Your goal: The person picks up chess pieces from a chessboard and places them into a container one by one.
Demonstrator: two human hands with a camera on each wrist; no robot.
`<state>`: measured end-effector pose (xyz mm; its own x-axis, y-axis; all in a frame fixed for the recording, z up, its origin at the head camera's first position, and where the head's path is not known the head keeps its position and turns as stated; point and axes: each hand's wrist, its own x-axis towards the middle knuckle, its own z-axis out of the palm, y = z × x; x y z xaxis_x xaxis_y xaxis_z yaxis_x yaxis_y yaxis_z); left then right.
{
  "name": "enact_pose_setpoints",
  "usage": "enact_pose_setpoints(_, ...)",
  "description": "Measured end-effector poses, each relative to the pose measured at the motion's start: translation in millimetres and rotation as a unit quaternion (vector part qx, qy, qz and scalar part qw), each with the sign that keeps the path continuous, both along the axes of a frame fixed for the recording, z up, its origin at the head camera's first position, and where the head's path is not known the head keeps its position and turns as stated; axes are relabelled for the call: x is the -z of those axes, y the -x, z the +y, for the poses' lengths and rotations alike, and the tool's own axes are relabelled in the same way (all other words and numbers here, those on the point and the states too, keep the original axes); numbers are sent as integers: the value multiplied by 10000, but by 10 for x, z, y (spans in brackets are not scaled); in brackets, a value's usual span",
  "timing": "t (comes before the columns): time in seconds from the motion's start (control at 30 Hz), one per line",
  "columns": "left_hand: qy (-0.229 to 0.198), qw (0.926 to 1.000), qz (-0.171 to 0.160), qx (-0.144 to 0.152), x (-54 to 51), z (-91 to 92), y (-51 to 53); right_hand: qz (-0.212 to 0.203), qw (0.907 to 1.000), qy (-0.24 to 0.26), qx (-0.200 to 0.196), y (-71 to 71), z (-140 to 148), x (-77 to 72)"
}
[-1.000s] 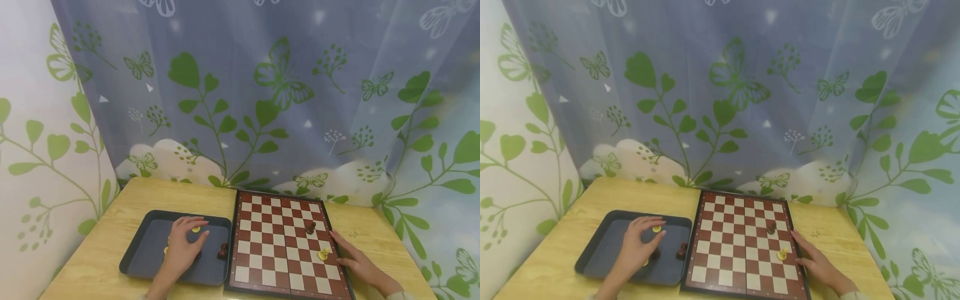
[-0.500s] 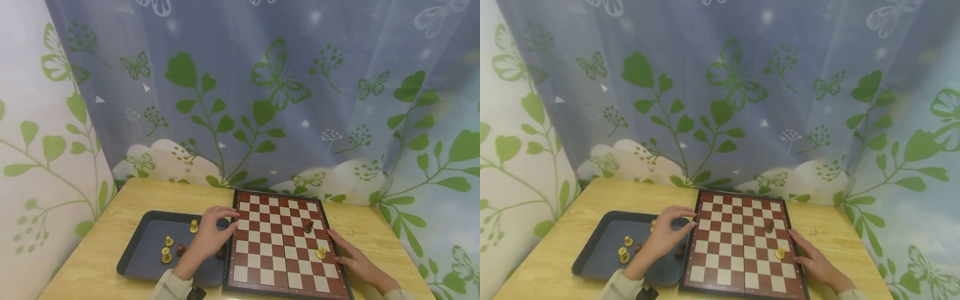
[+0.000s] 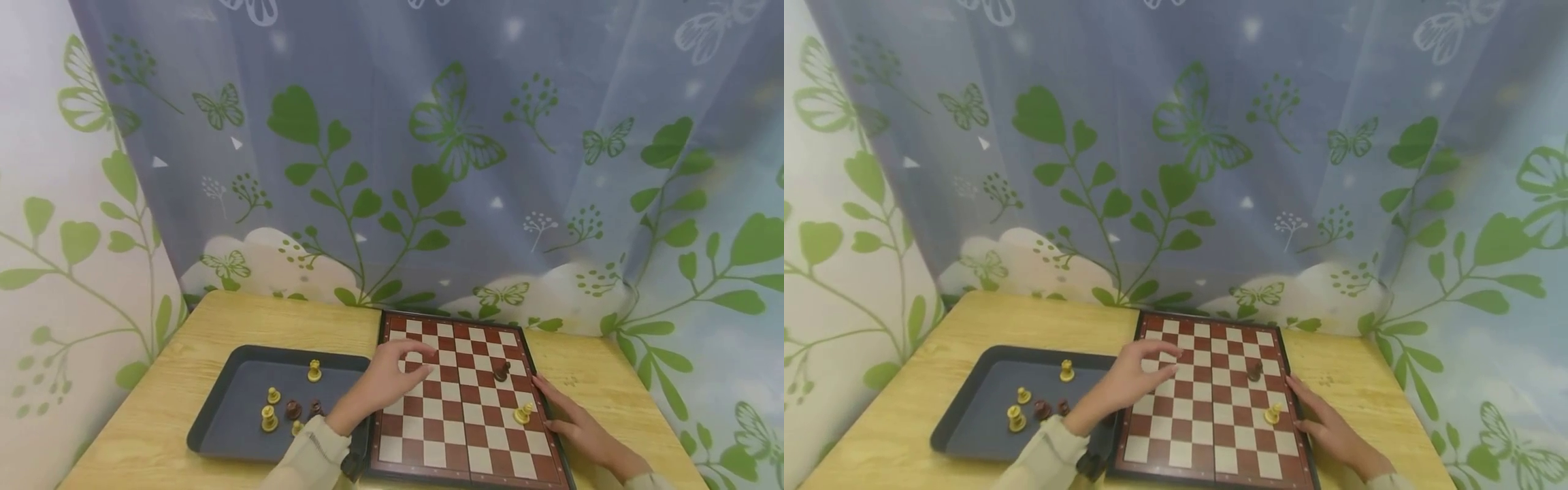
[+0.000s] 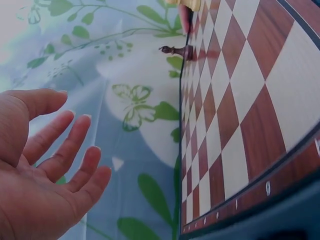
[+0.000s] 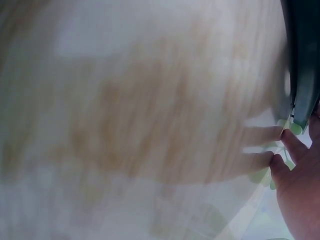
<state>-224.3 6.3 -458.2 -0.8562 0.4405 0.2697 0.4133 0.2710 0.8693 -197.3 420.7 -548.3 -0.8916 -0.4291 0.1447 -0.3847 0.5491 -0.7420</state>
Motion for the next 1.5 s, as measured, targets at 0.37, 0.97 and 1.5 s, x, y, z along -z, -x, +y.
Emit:
enact_pose_setpoints(0.37,57,9987,-216,451,51,271,146,-228,9996,-63,136,-15,17,-36)
enact_pose_setpoints(0.97,680,9905,-288,1163,208,816,460,-392,9989,-149,213,-18,36,-43)
enact_pose_setpoints(1.5,1099,9851,-107,1322,274,1392,663,-332,9989,-231,219,-16,-31,-68)
